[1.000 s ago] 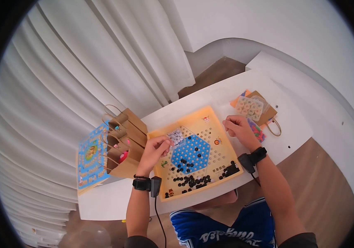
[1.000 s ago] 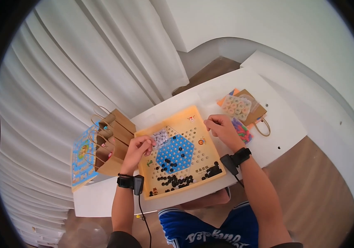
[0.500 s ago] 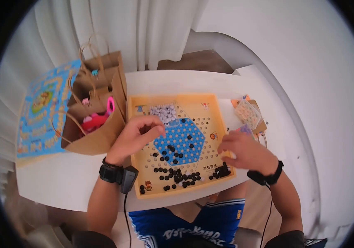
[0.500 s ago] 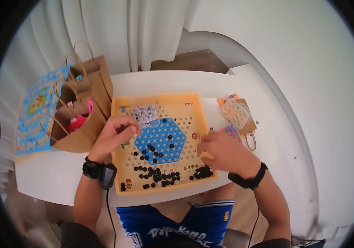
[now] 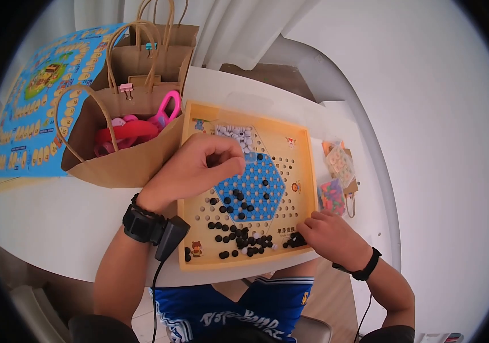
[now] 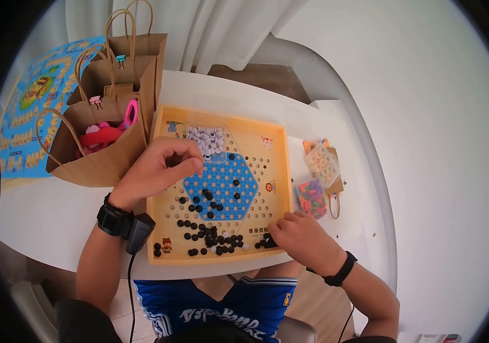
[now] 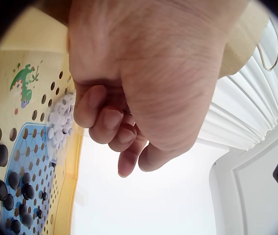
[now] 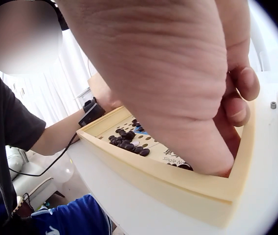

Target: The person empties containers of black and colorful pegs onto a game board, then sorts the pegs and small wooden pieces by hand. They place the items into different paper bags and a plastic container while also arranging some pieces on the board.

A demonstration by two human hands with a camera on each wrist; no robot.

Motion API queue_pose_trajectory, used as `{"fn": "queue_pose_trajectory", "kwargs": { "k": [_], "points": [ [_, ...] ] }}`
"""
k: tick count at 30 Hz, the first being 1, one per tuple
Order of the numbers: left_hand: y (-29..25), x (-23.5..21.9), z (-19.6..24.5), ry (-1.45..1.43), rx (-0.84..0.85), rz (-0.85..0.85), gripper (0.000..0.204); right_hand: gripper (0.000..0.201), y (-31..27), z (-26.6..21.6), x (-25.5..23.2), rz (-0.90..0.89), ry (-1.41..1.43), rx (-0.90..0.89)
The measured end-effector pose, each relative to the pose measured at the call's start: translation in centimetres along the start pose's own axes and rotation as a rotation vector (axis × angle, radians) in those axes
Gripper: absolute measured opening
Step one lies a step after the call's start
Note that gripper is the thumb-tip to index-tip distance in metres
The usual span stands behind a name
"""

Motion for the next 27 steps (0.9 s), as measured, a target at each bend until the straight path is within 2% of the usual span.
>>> {"fn": "queue_pose_trajectory", "kwargs": {
  "k": [9,13,16,21,27],
  "points": [
    [0.1,0.0,-0.1,0.003,0.009,0.004,0.013,0.01,0.9,0.0,-0.5,-0.078,0.092,0.046],
    [0.0,0.0,0.0,0.006,0.021,0.018,0.013,0.01,0.9,0.5,-0.8,-0.053,0.084,0.01],
    [0.0,0.0,0.1,0.024,0.027,0.015,0.013,0.01,0.8,1.1,-1.7,-0.031,0.124,0.054],
    [0.1,0.0,0.0,0.011,0.04,0.021,0.014,0.01,0.5,0.9,-0.9,-0.164,0.173,0.06],
    [0.1,0.0,0.0,0.016,0.039,0.027,0.014,0.012,0.3,0.6,-0.2,-0.176,0.135,0.049]
  ]
}}
Point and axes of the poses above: each hand's wrist, its own y-axis towards the middle knuckle, its own x-axis out of the palm, z = x × y, the point moved 6 cm from there along y, towards the middle knuckle, and after that the axes turned 10 degrees about -x, right-handed, at the moved point
